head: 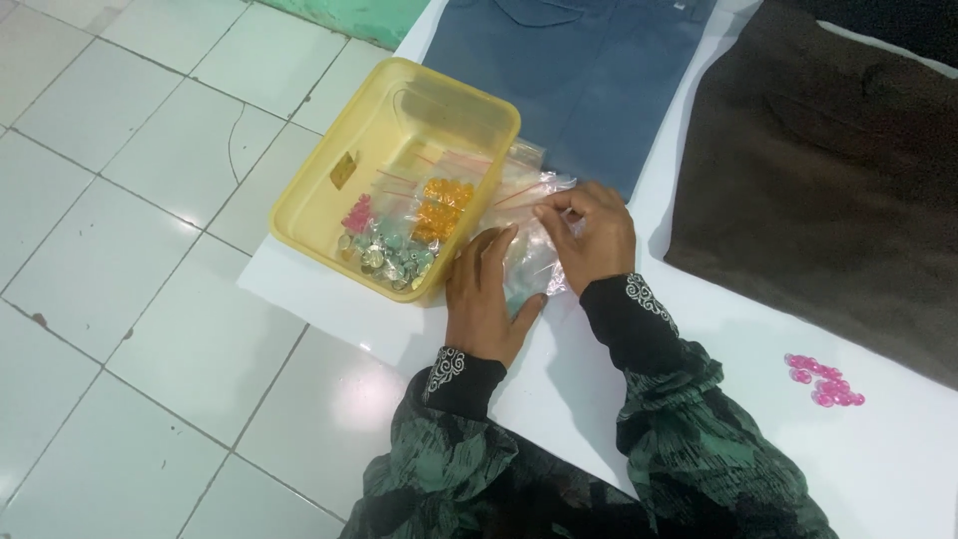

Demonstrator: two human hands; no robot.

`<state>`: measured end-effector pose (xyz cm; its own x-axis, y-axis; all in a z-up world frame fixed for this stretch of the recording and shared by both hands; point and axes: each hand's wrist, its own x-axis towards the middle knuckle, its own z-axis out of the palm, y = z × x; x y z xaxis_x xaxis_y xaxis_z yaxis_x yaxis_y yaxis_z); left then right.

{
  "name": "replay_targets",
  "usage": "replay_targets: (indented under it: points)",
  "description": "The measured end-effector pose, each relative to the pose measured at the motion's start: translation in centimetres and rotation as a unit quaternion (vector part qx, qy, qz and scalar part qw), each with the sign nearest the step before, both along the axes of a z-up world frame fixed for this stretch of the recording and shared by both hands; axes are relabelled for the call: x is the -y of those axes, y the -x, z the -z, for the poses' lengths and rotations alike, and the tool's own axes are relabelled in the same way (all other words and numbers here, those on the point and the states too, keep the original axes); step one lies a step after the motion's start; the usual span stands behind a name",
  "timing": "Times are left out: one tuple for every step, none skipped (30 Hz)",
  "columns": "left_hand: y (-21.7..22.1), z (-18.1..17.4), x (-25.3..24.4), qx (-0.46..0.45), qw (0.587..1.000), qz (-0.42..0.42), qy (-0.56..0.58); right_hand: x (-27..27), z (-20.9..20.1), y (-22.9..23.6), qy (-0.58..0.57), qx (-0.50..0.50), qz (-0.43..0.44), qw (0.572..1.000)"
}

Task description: Sorting small colorful buttons by color and placing them into small plastic zip-lock bags.

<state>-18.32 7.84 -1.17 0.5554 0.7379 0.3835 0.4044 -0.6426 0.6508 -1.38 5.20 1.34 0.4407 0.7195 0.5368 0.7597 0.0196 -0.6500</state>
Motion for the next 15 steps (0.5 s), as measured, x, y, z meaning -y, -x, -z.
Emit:
replay_targets:
  points:
    - [0.0, -0.2, 0.0, 0.000, 1.000, 0.001, -0.001, 0.1, 0.2, -0.3, -0.001, 0.000, 0.001, 1.000]
    - [0.0, -0.3, 0.0, 0.002, 1.000, 0.001, -0.001, 0.3, 0.4, -0.6, 0.006, -0.024, 0.011, 1.000]
    - [0.0, -0.5, 0.0, 0.004, 1.000, 0.002, -0.001, 0.5, 0.6, -0.9, 0.013, -0.047, 0.021, 0.999]
    - [0.0, -0.6, 0.1, 0.004, 1.000, 0.004, -0.002, 0.8, 0.2, -0.8, 0.012, -0.047, 0.022, 0.999]
    - [0.0, -0.7, 0.1, -0.001, 1.000, 0.002, -0.001, 1.1, -0.1, -0.8, 0.021, -0.063, 0.024, 0.998]
    - [0.0, -0.8, 0.1, -0.005, 1.000, 0.000, 0.000, 1.3, -0.5, -0.8, 0.031, -0.078, 0.024, 0.996]
    - [0.0, -0.8, 0.1, -0.004, 1.000, 0.001, -0.001, 1.5, -0.6, -0.9, 0.030, -0.078, 0.026, 0.996]
    - [0.0, -0.8, 0.1, -0.003, 1.000, 0.000, -0.003, 1.7, -0.6, -0.9, 0.019, -0.080, 0.033, 0.996]
    - [0.0, -0.8, 0.2, -0.002, 1.000, -0.001, -0.005, 1.9, -0.7, -1.0, 0.009, -0.083, 0.040, 0.996]
    - [0.0, -0.9, 0.1, -0.002, 1.000, 0.000, -0.007, 2.1, -1.1, -1.0, 0.007, -0.083, 0.040, 0.996]
    - [0.1, -0.9, 0.1, 0.004, 1.000, 0.000, -0.010, 2.3, -1.5, -1.1, -0.005, -0.096, 0.038, 0.995]
    - [0.1, -1.0, 0.1, 0.010, 1.000, 0.002, -0.014, 2.6, -1.9, -1.1, -0.019, -0.109, 0.036, 0.993]
    - [0.1, -1.2, 0.2, 0.011, 1.000, 0.003, -0.016, 3.3, -2.4, -1.1, -0.022, -0.109, 0.037, 0.993]
    - [0.1, -1.4, 0.2, 0.020, 1.000, 0.010, -0.020, 4.0, -2.9, -1.1, -0.021, -0.156, 0.025, 0.987]
    - [0.1, -1.7, 0.3, 0.029, 0.999, 0.016, -0.025, 4.7, -3.5, -1.2, -0.021, -0.202, 0.013, 0.979]
